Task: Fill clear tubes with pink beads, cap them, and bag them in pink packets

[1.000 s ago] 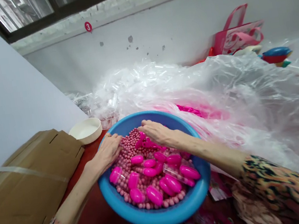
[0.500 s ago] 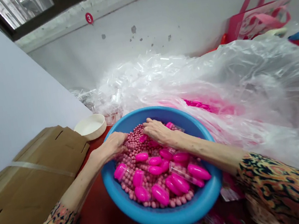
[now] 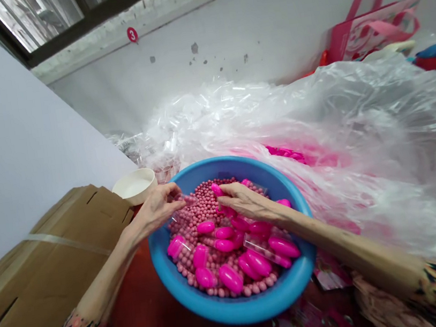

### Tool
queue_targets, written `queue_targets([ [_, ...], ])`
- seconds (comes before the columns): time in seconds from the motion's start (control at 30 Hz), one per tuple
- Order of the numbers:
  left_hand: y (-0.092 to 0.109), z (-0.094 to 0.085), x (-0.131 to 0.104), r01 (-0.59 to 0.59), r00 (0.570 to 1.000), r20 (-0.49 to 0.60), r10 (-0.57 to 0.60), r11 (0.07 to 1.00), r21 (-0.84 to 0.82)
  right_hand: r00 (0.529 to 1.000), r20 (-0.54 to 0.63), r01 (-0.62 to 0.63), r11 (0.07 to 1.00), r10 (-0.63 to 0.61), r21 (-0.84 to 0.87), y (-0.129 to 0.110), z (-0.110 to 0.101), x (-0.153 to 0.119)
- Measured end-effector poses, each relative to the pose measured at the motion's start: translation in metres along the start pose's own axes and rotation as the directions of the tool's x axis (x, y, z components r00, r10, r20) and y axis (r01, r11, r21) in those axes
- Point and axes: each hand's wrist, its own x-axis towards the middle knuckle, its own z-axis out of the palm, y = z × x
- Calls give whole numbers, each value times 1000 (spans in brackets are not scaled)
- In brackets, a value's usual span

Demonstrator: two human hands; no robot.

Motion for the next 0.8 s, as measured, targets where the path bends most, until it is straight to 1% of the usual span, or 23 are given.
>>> queue_targets([
  [0.1, 16, 1, -14, 19, 1000, -19, -22, 990, -143, 999, 13, -44, 984, 43, 175, -19, -8, -18],
  [0.2, 39, 3, -34, 19, 998, -53, -35, 960, -281, 999, 19, -54, 948, 51, 313, -33, -16, -37],
  [0.27, 55, 6, -50, 31, 996, -63, -60, 923, -383, 998, 7, -61, 926, 63, 373, -40, -21, -51],
  [0.33, 69, 15, -67, 65, 988, -86, -130, 847, -528, 997, 1, -67, 907, 73, 415, -46, -23, -67],
  [0.4, 79, 28, -81, 76, 978, -102, -182, 765, -640, 995, 37, -102, 858, 96, 504, -51, -22, -83],
  [0.43, 83, 36, -87, 70, 977, -100, -191, 718, -692, 992, 55, -126, 810, 116, 573, -53, -20, -91],
  [0.53, 93, 62, -101, 66, 986, -35, -165, 569, -819, 977, 98, -196, 616, 190, 763, -53, -13, -110],
  [0.6, 100, 76, -108, 76, 987, -12, -158, 536, -841, 969, 111, -215, 536, 219, 816, -49, -11, -121],
  [0.7, 112, 94, -119, 113, 982, 13, -186, 538, -835, 960, 136, -249, 515, 247, 821, -42, -14, -140],
  [0.8, 122, 116, -132, 156, 978, 61, -197, 513, -844, 951, 113, -254, 515, 288, 819, -37, -20, -161],
])
